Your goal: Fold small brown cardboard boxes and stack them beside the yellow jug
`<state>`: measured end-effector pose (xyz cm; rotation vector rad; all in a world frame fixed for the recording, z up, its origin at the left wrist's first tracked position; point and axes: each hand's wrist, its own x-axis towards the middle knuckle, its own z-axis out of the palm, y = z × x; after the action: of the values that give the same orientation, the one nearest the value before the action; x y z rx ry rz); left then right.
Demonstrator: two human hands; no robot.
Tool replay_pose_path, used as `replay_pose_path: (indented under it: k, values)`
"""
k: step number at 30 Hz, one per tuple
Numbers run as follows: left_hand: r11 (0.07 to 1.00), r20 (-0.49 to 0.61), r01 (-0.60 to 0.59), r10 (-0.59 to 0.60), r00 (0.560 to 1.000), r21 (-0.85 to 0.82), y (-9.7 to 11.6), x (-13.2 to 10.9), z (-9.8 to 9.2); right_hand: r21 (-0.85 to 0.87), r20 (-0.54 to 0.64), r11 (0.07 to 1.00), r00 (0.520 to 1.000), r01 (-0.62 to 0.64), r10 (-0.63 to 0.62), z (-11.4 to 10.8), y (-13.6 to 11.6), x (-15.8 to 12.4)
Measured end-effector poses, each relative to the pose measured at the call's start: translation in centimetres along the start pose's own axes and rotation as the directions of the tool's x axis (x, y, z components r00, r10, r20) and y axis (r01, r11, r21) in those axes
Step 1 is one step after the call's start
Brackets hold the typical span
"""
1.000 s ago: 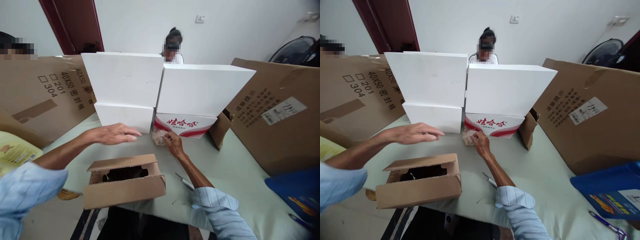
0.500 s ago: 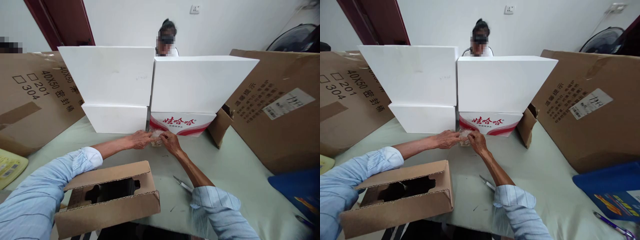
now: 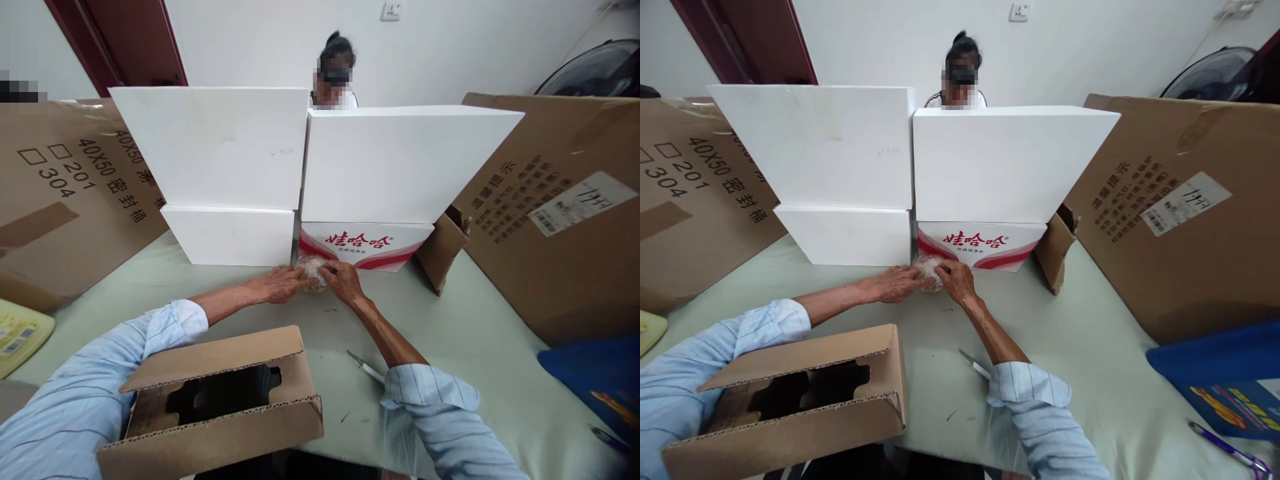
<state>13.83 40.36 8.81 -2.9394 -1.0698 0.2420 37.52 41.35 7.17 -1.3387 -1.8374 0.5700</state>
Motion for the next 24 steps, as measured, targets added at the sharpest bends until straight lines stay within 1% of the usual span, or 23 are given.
replay_pose_path:
  k: [3,5,9,11,14,19,24]
  values:
    - [1.000,-0.004,-0.018,0.019,1.000,0.005,-0.1,-0.1,-0.1,0.017,0.014,1.000,1.000,-0.002,0.002,-0.1,0.1,0.1]
    - [1.000,-0.014,-0.026,0.027,1.000,0.009,-0.2,-0.1,-0.5,0.036,0.025,0.999,1.000,0.000,-0.001,-0.1,0.1,0.2]
    - [0.999,-0.065,0.003,-0.005,0.998,-0.034,-0.1,0.0,-1.5,0.060,0.043,0.998,0.999,-0.006,0.003,-0.1,0.1,0.1]
    - [0.999,-0.066,-0.001,-0.002,0.998,-0.044,-0.2,0.2,-1.6,0.063,0.044,0.998,0.999,-0.016,0.013,-0.1,0.1,0.1]
    - [0.999,-0.047,-0.012,0.010,0.999,-0.038,-0.3,0.4,-1.1,0.062,0.041,0.997,0.998,-0.042,0.039,-0.1,0.1,0.3]
    - [0.999,-0.056,0.001,-0.003,0.998,-0.044,-0.3,0.6,-0.1,0.070,0.027,0.994,0.996,-0.086,0.084,-0.3,0.3,0.4]
    - [0.998,-0.048,-0.005,0.002,0.999,-0.057,-0.4,0.9,0.5,0.100,-0.029,0.985,0.989,-0.141,0.145,0.2,1.0,0.5]
